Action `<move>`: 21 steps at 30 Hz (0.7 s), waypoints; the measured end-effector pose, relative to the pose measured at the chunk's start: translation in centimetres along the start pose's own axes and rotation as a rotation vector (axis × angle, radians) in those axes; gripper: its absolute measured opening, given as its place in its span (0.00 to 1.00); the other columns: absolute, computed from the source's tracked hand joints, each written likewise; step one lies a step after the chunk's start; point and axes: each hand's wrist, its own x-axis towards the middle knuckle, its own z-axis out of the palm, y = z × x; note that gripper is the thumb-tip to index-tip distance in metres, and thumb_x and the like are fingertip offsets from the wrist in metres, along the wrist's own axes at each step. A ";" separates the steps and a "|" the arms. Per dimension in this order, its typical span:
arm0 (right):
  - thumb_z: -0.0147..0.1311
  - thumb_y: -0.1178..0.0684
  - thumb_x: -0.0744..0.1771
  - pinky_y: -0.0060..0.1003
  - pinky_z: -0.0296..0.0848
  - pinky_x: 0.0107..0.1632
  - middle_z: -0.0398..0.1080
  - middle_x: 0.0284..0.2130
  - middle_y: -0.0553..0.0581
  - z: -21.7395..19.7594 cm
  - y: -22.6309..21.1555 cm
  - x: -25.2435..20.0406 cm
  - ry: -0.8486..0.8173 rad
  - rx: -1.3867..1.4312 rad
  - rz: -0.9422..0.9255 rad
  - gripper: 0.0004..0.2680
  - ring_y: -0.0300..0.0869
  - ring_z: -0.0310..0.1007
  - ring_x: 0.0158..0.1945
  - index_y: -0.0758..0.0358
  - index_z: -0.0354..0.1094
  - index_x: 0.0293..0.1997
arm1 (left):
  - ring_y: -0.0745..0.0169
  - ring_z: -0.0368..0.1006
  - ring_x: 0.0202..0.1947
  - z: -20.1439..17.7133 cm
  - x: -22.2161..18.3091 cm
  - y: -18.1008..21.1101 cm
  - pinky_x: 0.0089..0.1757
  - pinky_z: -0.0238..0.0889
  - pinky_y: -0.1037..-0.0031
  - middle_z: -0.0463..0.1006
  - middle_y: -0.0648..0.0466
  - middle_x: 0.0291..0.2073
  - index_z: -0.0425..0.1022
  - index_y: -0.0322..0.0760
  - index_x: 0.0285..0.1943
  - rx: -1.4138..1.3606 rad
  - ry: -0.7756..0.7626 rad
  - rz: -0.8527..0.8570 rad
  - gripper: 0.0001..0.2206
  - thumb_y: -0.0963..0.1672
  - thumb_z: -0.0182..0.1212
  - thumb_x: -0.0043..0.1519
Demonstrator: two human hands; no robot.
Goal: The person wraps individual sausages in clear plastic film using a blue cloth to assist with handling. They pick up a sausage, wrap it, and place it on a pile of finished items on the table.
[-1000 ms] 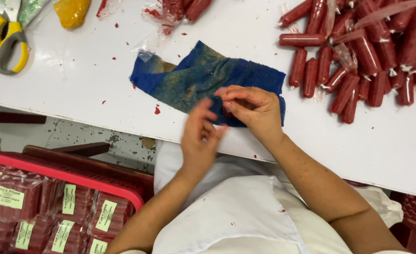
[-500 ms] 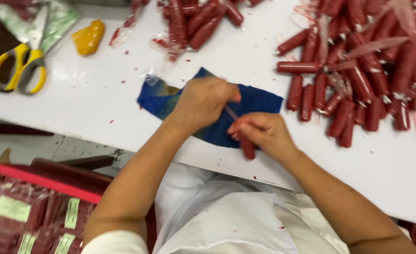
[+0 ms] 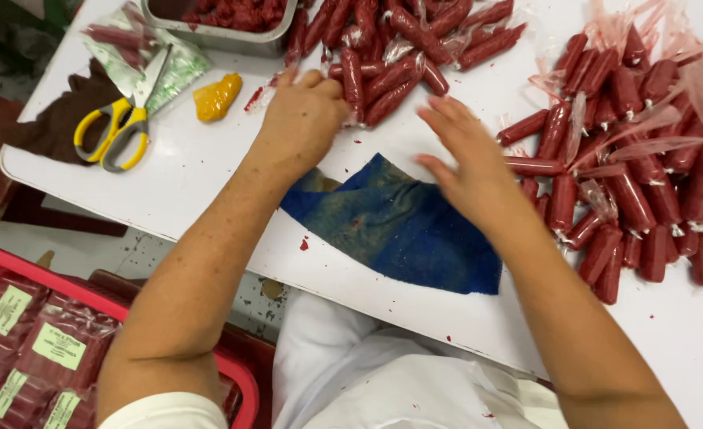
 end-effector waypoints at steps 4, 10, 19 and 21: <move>0.58 0.52 0.64 0.48 0.51 0.64 0.59 0.52 0.59 6.2 0.1 6.6 -0.037 0.307 0.119 0.11 0.54 0.51 0.63 0.56 0.60 0.46 | 0.60 0.71 0.31 -6.8 1.1 1.5 0.35 0.62 0.68 0.74 0.65 0.27 0.75 0.56 0.31 0.192 0.418 0.336 0.01 0.47 0.63 0.53; 0.53 0.55 0.69 0.25 0.61 0.33 0.74 0.37 0.55 3.2 -3.2 6.7 -0.117 1.096 0.194 0.08 0.35 0.63 0.32 0.63 0.67 0.53 | 0.61 0.71 0.29 -12.5 -2.2 -1.2 0.26 0.61 0.71 0.73 0.66 0.27 0.72 0.54 0.42 0.244 0.578 0.270 0.09 0.45 0.61 0.54; 0.55 0.46 0.69 0.43 0.78 0.56 0.65 0.39 0.52 -1.6 -8.6 2.7 -0.160 1.607 0.234 0.19 0.39 0.74 0.40 0.66 0.60 0.63 | 0.64 0.75 0.48 -7.3 -4.7 4.8 0.42 0.70 0.77 0.67 0.48 0.58 0.47 0.46 0.76 -1.845 0.322 -0.352 0.39 0.51 0.59 0.54; 0.53 0.48 0.70 0.39 0.76 0.58 0.67 0.39 0.53 -0.1 -8.0 0.8 -0.139 1.594 0.252 0.17 0.38 0.74 0.41 0.67 0.61 0.64 | 0.65 0.75 0.55 -6.4 -5.3 7.6 0.50 0.61 0.79 0.66 0.49 0.60 0.52 0.45 0.74 -1.892 0.244 -0.304 0.34 0.43 0.54 0.55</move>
